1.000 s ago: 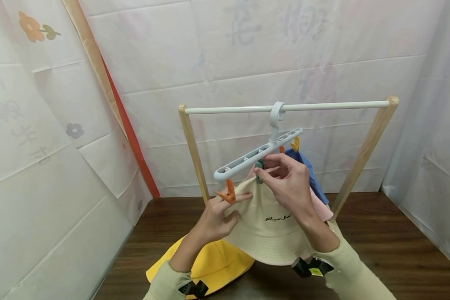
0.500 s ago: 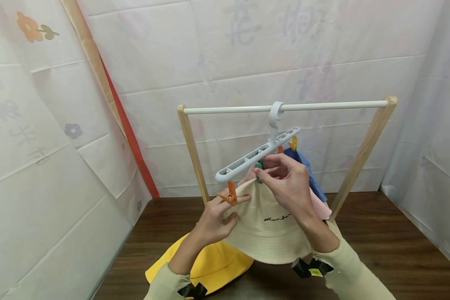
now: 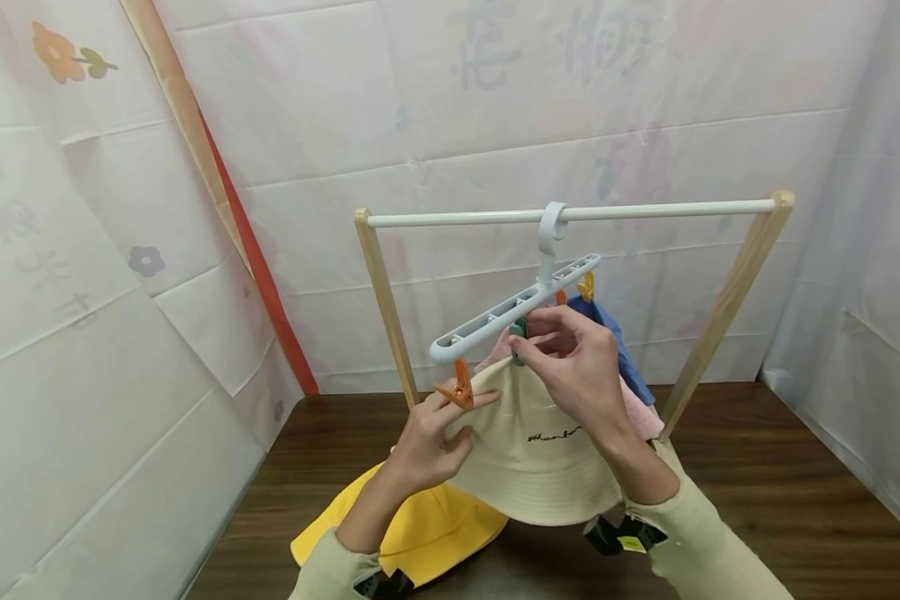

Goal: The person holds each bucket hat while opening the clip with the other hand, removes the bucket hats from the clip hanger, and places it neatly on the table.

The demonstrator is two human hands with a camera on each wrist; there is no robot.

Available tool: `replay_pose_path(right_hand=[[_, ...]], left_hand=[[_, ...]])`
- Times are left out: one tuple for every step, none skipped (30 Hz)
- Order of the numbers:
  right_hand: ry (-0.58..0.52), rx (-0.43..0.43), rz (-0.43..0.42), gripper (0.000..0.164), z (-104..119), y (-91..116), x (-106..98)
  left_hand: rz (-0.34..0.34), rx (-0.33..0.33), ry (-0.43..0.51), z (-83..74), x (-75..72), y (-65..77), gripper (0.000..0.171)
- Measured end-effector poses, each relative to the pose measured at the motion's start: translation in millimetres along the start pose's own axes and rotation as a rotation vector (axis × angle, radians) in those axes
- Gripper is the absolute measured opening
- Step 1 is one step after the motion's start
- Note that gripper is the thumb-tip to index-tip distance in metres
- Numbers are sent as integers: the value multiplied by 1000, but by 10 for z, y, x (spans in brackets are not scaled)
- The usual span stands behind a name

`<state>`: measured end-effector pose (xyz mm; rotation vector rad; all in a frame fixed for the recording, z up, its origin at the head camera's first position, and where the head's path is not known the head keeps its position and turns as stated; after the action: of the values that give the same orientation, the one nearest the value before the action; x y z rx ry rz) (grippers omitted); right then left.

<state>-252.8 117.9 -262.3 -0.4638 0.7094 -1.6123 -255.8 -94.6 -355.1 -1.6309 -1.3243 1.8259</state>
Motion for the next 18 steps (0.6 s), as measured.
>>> replay_pose_path(right_hand=[[-1,1,0,29,-1,1,0],[-2,2,0,29,-3,3,-1],[-4,3,1,29,-5,4,0],[-5,4,1,29,-9,3,1],[-4,4,1,29,-12,2,2],[-4,4,1,28,-18,0,3],[-5,5,1,28,-20,0,4],[-6,4,0,28,-21,-1,5],[-6,3,-1,28,-19,-2,6],[-7,2,-2,27,-19,-2,7],[-7,2,-3,27,-17,-3,8],[-9,3,-3,27,-17,-3,9],[-11,5,-3,27,-18,-2,9],[-12,6,-3,27,-17,-2,10],[-14,9,-2,27,-17,-1,11],[-15,12,-1,27,-19,0,12],[-15,15,1,27,-21,2,12],[-14,18,2,27,-21,4,12]], left_hand=[[-3,6,-3,-4,-2,-1,68],[-6,10,-5,-7,-3,-1,68],[-8,13,-5,-9,-5,-2,68],[-9,13,-5,-10,-6,-2,69],[-10,14,-5,-9,-6,-3,69],[-12,15,-6,-10,-8,-3,69],[-14,17,-9,-10,-7,-1,69],[-18,18,-13,-11,-7,0,70],[-23,21,-18,-11,-7,1,70],[-27,23,-23,-13,-6,3,70],[-33,27,-28,-16,-5,6,71],[-38,29,-33,-19,-4,10,71],[-41,28,-37,-21,-2,14,71],[-41,25,-40,-22,-1,19,70],[-40,23,-44,-23,2,24,70],[-37,18,-49,-26,6,29,68],[-32,12,-54,-27,9,34,67],[-27,7,-58,-28,12,38,66]])
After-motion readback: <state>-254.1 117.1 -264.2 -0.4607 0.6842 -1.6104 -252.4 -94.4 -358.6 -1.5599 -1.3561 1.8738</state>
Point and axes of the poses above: each hand's wrist, its own y-axis away from the middle knuckle, its own x-axis out of the palm, z = x × y, the point moved 5 cm from there along -y, towards the middle knuckle, and after that the axes turned 5 degrees about -y, right-handed, at the moved point
